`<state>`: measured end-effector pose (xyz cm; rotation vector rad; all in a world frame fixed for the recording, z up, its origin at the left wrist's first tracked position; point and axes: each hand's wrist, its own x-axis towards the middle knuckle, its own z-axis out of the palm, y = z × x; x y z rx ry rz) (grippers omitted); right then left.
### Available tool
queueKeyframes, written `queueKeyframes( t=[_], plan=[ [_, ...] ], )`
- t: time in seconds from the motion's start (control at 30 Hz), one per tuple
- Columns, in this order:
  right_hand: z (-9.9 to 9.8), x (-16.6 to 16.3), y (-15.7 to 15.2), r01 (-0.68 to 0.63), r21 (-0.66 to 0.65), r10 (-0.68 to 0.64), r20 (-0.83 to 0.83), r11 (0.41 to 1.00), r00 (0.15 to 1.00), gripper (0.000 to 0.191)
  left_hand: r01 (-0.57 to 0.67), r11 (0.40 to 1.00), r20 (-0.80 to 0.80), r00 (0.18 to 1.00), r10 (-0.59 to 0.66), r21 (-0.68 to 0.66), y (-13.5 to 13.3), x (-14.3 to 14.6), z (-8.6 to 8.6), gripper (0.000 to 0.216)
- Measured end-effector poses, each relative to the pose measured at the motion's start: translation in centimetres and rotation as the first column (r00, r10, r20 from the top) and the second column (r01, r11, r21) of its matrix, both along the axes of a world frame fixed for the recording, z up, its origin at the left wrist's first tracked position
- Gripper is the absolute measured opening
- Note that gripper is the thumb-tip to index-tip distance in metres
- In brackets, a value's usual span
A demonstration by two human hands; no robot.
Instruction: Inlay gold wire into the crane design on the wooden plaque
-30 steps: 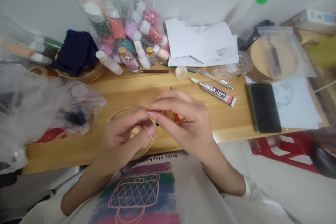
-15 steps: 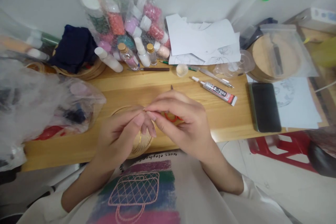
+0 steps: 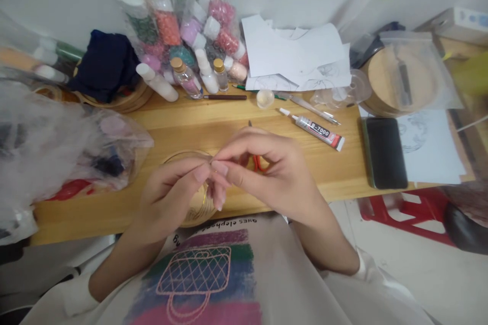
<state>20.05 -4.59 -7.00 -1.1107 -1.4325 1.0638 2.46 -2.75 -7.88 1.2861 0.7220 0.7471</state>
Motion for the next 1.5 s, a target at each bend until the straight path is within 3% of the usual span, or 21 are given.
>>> queueKeyframes(
  t=[0.13,0.27,0.4,0.5,0.6,0.77,0.93,1.33,1.5],
  plan=[
    [-0.1,-0.1,-0.2,-0.010,-0.136,-0.006,-0.118,0.991,0.993,0.003,-0.002,0.999,-0.026,1.000,0.003,0.034,0.1,0.0,0.1,0.033],
    [-0.3,-0.3,-0.5,0.015,-0.183,-0.044,-0.157,0.983,0.987,0.006,0.006,0.982,-0.131,0.991,0.019,0.186,0.1,0.0,-0.1,0.032],
    [0.0,-0.3,-0.9,0.136,-0.091,-0.128,0.086,0.987,0.988,0.010,0.078,0.903,-0.350,0.933,0.083,0.423,0.1,0.0,-0.1,0.032],
    [0.6,-0.4,-1.2,0.147,0.014,-0.144,0.325,0.989,0.935,0.010,0.168,0.811,-0.476,0.866,0.150,0.561,0.1,0.0,-0.1,0.030],
    [1.1,-0.7,-1.5,0.123,0.106,-0.161,0.512,0.987,0.844,0.011,0.235,0.739,-0.545,0.812,0.208,0.631,0.0,0.0,0.0,0.027],
    [1.5,-1.0,-1.8,0.087,0.250,-0.235,0.654,0.964,0.719,0.009,0.294,0.669,-0.586,0.767,0.261,0.683,0.0,0.0,0.5,0.027],
    [1.7,-1.1,-2.0,0.090,0.276,-0.263,0.693,0.957,0.671,0.010,0.332,0.657,-0.618,0.741,0.263,0.677,0.0,0.0,0.9,0.027],
    [1.6,-0.8,-2.0,0.074,0.271,-0.242,0.666,0.960,0.706,0.015,0.357,0.704,-0.637,0.750,0.175,0.614,-0.3,-0.2,0.9,0.028],
    [1.6,-0.6,-2.0,0.091,0.250,-0.234,0.634,0.964,0.737,0.017,0.375,0.698,-0.638,0.754,0.153,0.610,-0.2,-0.3,0.9,0.028]
  ],
)
